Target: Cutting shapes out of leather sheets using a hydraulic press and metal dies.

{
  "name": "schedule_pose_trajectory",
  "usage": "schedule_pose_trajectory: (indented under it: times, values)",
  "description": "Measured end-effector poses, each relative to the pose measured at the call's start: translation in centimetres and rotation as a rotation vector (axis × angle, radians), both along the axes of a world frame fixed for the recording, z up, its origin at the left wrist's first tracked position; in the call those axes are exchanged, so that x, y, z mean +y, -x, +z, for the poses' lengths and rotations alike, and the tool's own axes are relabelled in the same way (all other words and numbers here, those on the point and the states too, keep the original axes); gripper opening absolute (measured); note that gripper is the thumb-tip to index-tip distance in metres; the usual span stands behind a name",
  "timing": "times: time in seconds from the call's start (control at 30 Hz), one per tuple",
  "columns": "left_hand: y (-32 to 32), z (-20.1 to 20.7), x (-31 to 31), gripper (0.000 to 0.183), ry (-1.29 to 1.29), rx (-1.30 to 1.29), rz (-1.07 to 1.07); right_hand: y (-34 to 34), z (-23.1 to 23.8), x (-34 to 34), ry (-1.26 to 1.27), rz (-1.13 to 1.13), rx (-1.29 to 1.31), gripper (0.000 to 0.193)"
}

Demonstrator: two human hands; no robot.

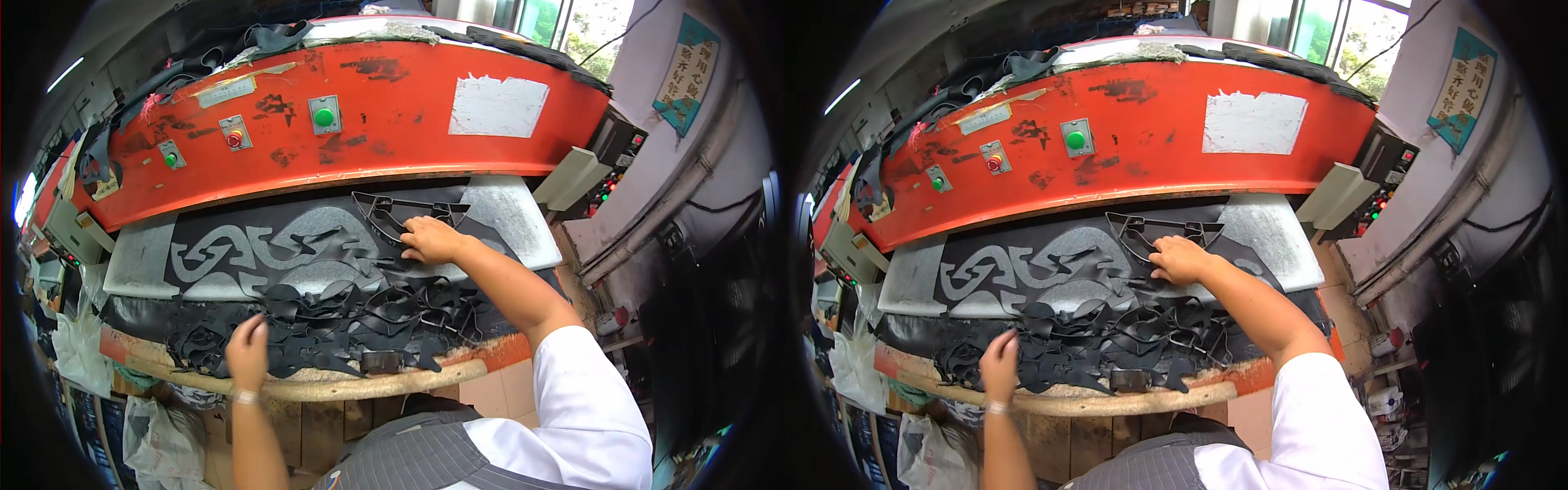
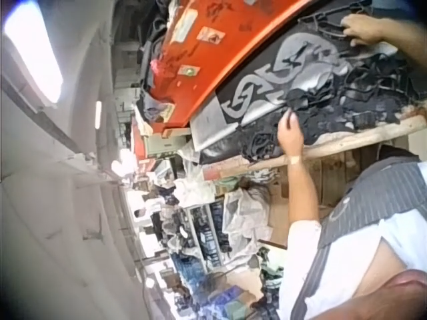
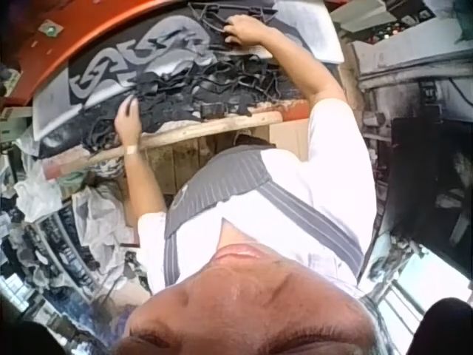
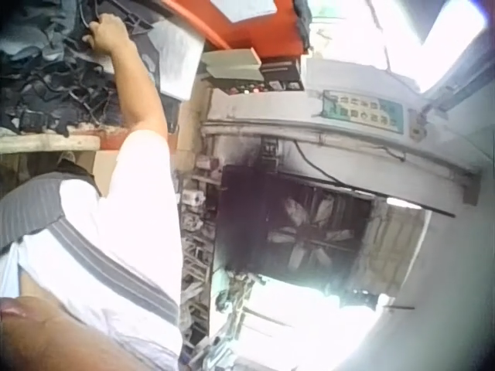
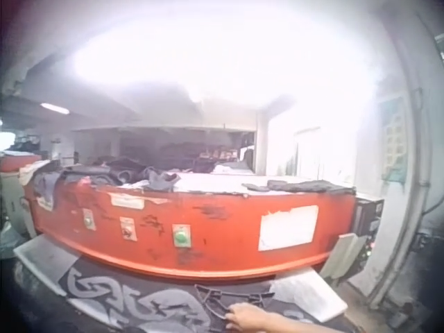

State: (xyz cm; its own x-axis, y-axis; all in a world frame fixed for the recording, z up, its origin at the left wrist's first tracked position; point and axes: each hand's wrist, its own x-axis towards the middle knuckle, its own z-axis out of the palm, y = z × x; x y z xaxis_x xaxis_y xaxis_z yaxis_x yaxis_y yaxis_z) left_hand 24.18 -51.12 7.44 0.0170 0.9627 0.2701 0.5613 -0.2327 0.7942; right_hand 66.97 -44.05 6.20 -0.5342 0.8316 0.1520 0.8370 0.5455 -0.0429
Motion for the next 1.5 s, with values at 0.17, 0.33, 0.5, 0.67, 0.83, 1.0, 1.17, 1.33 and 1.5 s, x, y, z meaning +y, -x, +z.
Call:
schedule_pose_trajectory:
  times: [0.17,0.33,0.5,0.67,0.83,1.0,1.17,1.33,1.5]
  values:
    - [-15.8,-3.1,9.2,0.030,0.149,-0.136,-0.280,-2.6,-2.3,4.2,0.063,0.032,-0.043,0.032]
    - [-24.6,-6.4,13.4,0.027,0.246,-0.001,-0.238,-4.6,-3.3,5.2,0.112,-0.010,0.017,0.040]
    - [-27.0,-10.0,15.3,0.029,-0.003,0.226,-0.187,-10.6,-4.4,2.8,-0.031,-0.530,0.456,0.073]
    - [-28.0,-9.8,15.4,0.028,0.050,0.258,-0.246,-12.4,-7.5,2.7,0.051,-0.571,0.557,0.063]
    - [-28.0,-9.7,15.7,0.027,0.080,0.253,-0.259,-12.0,-8.2,3.2,-0.013,-0.574,0.636,0.047]
    - [-27.4,-9.8,16.4,0.025,0.071,0.215,-0.275,-11.5,-8.3,3.5,-0.120,-0.533,0.545,0.046]
    - [-27.1,-9.8,16.8,0.025,0.058,0.208,-0.292,-11.5,-8.2,3.7,-0.176,-0.492,0.489,0.046]
    - [-25.0,-9.3,16.5,0.032,0.066,0.146,-0.323,-9.5,-6.2,3.4,-0.078,-0.513,0.440,0.051]
    - [-13.1,-5.6,19.8,0.044,-0.050,-0.462,-0.218,-4.5,-0.6,-0.5,-0.420,-0.658,0.476,0.071]
